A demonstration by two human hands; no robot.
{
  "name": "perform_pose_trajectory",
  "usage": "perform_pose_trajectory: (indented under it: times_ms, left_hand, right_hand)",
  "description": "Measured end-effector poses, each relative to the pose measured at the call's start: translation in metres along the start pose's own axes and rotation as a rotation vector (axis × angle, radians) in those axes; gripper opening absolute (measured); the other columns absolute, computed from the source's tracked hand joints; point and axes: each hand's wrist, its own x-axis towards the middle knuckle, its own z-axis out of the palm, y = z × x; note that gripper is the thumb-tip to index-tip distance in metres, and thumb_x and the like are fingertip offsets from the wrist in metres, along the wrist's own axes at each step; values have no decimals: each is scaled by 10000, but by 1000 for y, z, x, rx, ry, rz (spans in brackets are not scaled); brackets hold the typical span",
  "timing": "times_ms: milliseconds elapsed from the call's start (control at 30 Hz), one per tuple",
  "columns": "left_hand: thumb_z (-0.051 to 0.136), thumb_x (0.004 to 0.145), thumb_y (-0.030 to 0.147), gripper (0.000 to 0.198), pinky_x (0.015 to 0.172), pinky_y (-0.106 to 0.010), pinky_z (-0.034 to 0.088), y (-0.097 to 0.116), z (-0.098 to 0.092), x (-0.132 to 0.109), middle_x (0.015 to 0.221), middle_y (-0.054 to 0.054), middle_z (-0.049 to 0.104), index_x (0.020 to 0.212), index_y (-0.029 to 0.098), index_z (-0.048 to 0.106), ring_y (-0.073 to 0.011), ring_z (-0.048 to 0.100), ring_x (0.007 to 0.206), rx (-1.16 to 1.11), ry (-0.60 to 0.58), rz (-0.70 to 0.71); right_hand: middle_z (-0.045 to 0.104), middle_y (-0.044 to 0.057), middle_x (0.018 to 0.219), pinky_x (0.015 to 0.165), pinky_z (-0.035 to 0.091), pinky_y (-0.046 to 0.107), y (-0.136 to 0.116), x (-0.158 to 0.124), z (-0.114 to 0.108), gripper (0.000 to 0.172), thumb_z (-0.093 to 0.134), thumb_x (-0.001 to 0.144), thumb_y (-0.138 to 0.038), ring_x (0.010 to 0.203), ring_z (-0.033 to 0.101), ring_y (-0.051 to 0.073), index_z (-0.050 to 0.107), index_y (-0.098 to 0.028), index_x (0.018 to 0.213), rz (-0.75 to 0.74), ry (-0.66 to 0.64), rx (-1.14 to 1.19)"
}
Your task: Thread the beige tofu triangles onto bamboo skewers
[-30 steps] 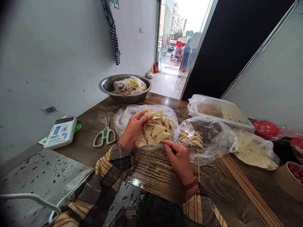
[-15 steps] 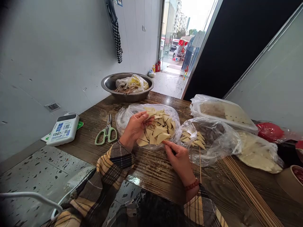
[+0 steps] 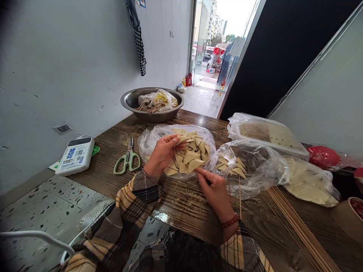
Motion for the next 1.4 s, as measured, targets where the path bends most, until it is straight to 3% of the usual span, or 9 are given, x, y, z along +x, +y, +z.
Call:
perform_pose_trajectory:
  times_ms: [300, 700, 1100, 1400]
  left_hand:
    - [797, 621, 270, 319, 644, -226, 505, -4, 5, -3, 770, -40, 709, 875, 104, 698, -102, 625, 626, 81, -1, 41]
    - [775, 641, 314, 277, 701, -242, 497, -11, 7, -5, 792, -51, 716, 824, 115, 716, -125, 634, 691, 144, -73, 25]
    - [768, 663, 335, 270, 665, -231, 465, -15, 6, -6, 755, -81, 716, 796, 104, 724, -132, 619, 675, 176, -121, -2]
    - [772, 657, 348, 281, 676, -251, 478, -17, 6, -7, 766, -78, 709, 787, 108, 707, -154, 628, 714, 155, -143, -32]
  right_hand:
    - [752, 60, 1014, 858, 552, 371, 4, 1, 0, 258, 561, 870, -304, 945, 705, 237, 750, -192, 1003, -67, 15, -10]
    - [764, 71, 919, 790, 573, 376, 3, 1, 2, 285, 546, 877, -318, 839, 713, 233, 749, -169, 1011, -24, 31, -9]
    - [758, 74, 908, 732, 572, 360, 3, 1, 3, 302, 537, 884, -342, 830, 701, 233, 748, -176, 1023, -5, 30, 2]
    - [730, 55, 723, 654, 549, 326, 1, 2, 4, 332, 530, 882, -370, 730, 683, 219, 749, -167, 1028, 4, 51, -6]
